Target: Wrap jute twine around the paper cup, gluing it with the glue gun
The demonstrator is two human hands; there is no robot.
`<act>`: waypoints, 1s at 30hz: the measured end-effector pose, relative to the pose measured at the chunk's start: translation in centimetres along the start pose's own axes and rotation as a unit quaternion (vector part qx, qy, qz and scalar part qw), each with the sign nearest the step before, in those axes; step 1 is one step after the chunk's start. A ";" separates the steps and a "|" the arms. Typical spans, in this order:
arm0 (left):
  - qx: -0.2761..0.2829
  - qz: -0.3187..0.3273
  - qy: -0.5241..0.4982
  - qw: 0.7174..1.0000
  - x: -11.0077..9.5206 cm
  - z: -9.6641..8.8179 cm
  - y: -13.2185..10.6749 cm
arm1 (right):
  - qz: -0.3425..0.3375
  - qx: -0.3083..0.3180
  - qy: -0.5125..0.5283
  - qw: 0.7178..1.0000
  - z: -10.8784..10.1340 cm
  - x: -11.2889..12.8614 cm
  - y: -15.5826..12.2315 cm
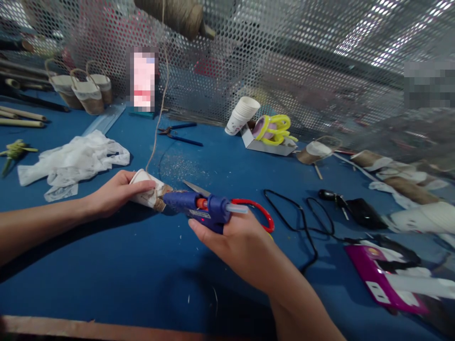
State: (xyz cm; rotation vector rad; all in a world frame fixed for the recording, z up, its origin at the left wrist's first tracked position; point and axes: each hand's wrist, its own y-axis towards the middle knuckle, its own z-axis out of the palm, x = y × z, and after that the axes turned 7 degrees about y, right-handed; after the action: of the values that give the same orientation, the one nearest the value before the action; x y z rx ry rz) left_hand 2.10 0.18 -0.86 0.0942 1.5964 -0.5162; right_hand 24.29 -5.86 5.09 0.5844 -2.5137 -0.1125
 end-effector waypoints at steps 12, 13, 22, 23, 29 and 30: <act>-0.003 -0.002 -0.013 1.000 -0.2 0.2 0.0 | -0.004 0.000 -0.008 1.000 0.0 0.0 -0.3; -0.001 -0.003 -0.014 1.000 -0.2 0.2 0.0 | -0.009 -0.007 -0.016 1.000 0.0 0.1 -0.3; 0.003 0.000 -0.006 1.000 0.0 0.1 0.0 | 0.009 0.005 -0.028 1.000 0.2 0.2 -0.4; 0.005 0.000 -0.006 1.000 0.0 0.1 0.0 | 0.015 -0.004 -0.031 0.999 0.3 0.1 -0.4; 0.003 0.005 0.002 1.000 -0.1 0.1 -0.1 | 0.011 0.008 -0.030 0.999 0.2 0.1 -0.6; 0.002 0.006 0.004 1.000 -0.1 0.1 -0.1 | 0.009 0.010 -0.028 1.000 0.2 0.2 -0.6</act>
State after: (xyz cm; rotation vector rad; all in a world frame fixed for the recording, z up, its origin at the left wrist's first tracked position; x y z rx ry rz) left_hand 2.16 0.10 -0.71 0.1084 1.6013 -0.5105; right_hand 24.28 -6.46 4.92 0.5738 -2.5760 -0.0984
